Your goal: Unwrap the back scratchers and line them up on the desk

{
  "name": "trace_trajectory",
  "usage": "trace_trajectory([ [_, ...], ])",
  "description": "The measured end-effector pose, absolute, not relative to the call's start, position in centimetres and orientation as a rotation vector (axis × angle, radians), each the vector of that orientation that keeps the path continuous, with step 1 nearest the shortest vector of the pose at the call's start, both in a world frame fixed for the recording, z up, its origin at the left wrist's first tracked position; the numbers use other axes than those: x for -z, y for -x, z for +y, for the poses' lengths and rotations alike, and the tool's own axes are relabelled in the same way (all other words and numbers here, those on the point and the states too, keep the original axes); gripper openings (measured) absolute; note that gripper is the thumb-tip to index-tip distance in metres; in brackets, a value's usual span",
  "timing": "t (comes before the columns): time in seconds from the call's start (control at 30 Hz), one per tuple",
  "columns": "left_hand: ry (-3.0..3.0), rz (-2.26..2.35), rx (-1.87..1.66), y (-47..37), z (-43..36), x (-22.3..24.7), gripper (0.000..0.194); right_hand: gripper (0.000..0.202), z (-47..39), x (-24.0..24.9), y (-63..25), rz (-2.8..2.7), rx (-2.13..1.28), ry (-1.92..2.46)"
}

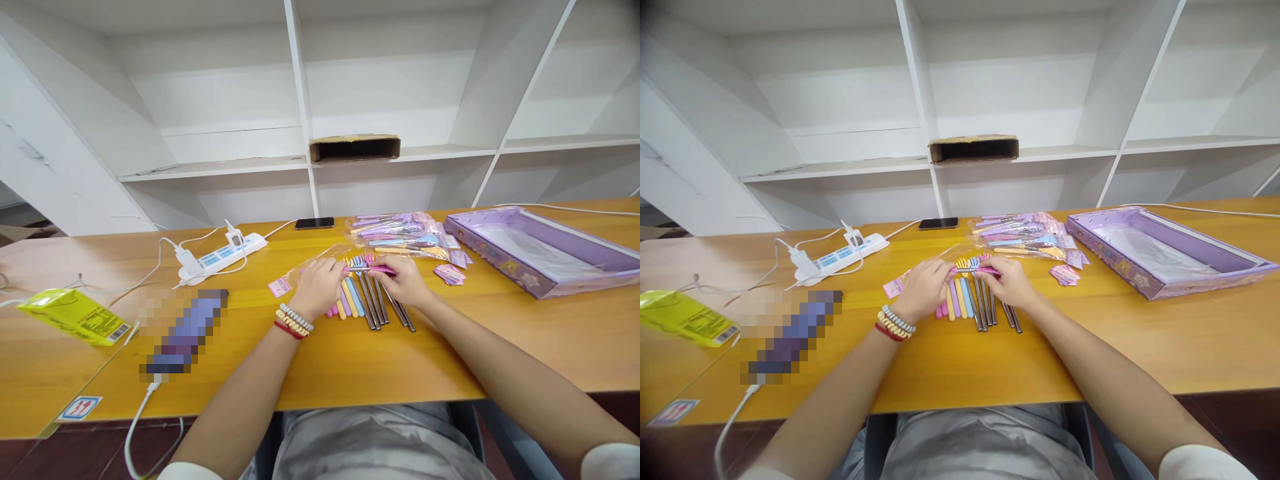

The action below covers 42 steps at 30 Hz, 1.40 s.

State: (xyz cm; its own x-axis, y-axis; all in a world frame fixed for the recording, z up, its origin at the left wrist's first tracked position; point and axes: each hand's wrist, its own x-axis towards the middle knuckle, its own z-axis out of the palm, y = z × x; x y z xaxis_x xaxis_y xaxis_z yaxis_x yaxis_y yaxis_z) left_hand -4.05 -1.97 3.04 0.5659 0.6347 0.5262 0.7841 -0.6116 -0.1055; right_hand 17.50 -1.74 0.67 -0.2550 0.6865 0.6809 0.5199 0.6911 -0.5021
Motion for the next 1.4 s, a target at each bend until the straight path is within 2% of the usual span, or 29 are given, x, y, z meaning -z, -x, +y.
trace_trajectory([
  [0.4,2.578,-1.106,0.609,2.9,-2.8,-2.6,0.03,0.017,-2.2,-0.4,-16.7,-2.041,-0.202,0.822],
  [0.77,2.597,-1.236,0.505,2.8,-2.3,-2.9,0.037,0.021,-1.4,-1.4,-17.8,-2.076,-0.47,0.865],
  [0.97,2.518,-1.415,0.564,5.8,-0.8,-3.4,0.035,0.019,0.1,-2.0,-21.4,-1.715,-0.691,0.994],
  [1.13,2.469,-1.539,0.61,7.6,0.3,-3.4,0.041,0.025,1.4,-2.1,-24.1,-1.487,-0.87,0.956],
  [1.27,2.417,-1.575,0.651,8.2,0.9,-3.4,0.048,0.026,2.2,-2.3,-25.3,-1.277,-0.881,0.864],
  [1.4,2.238,-1.744,0.677,10.9,1.7,-3.4,0.055,0.036,3.0,-2.6,-28.9,-0.968,-0.804,0.75],
])
